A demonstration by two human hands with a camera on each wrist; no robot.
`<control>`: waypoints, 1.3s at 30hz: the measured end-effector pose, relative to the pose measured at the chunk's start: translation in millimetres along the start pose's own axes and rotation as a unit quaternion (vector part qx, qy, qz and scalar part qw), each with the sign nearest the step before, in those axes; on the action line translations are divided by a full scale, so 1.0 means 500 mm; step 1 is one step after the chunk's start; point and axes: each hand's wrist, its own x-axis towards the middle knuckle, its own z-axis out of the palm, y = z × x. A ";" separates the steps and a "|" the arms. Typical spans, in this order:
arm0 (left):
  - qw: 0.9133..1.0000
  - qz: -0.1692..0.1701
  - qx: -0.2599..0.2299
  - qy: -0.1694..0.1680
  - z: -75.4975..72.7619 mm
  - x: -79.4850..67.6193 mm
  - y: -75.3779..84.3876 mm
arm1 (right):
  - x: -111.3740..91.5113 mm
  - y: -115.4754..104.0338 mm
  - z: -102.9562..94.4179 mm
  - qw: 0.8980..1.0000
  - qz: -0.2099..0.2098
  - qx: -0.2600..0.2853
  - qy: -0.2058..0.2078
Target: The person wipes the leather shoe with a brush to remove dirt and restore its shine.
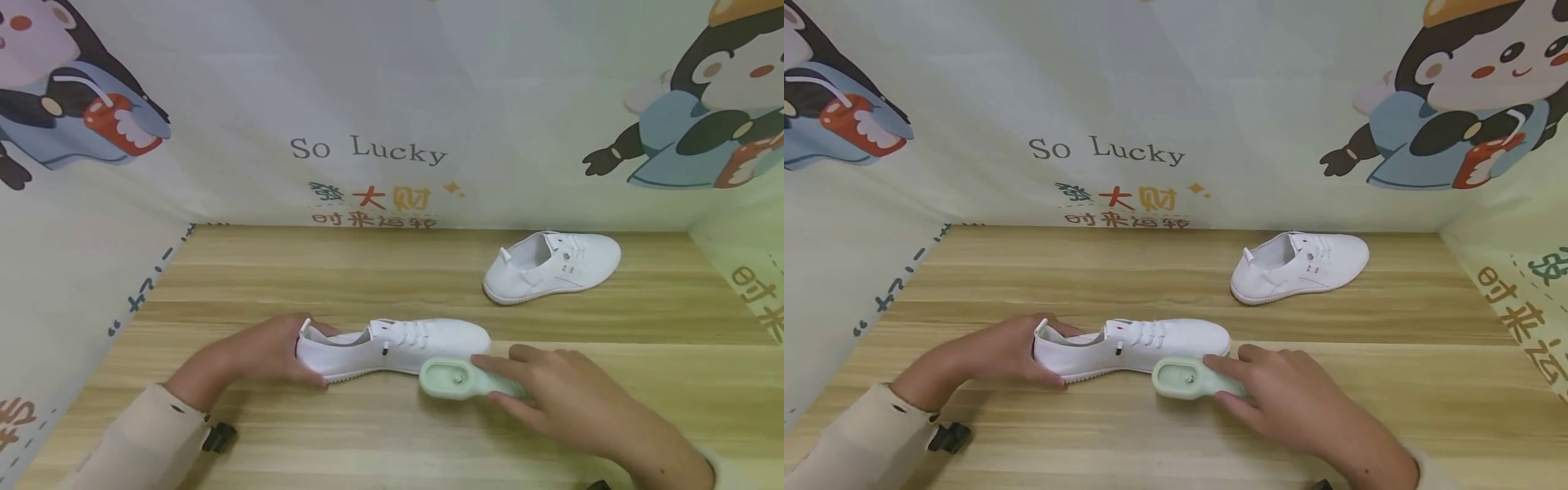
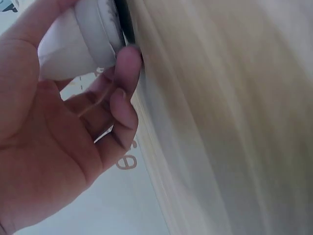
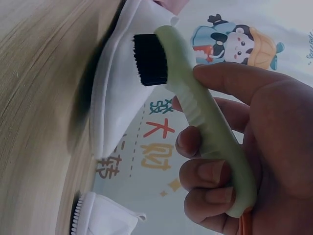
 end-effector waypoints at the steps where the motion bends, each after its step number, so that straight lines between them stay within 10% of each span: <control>1: 1.000 0.001 -0.003 -0.008 0.003 -0.001 0.004 | -0.001 0.000 0.000 1.000 -0.002 0.002 0.001; 21: 0.993 0.023 -0.073 -0.090 0.037 0.014 0.064 | -0.009 -0.018 -0.004 0.998 -0.046 0.002 0.044; 39: 0.994 0.031 -0.100 -0.036 0.054 0.033 0.101 | -0.008 -0.011 -0.012 0.997 -0.022 -0.010 0.067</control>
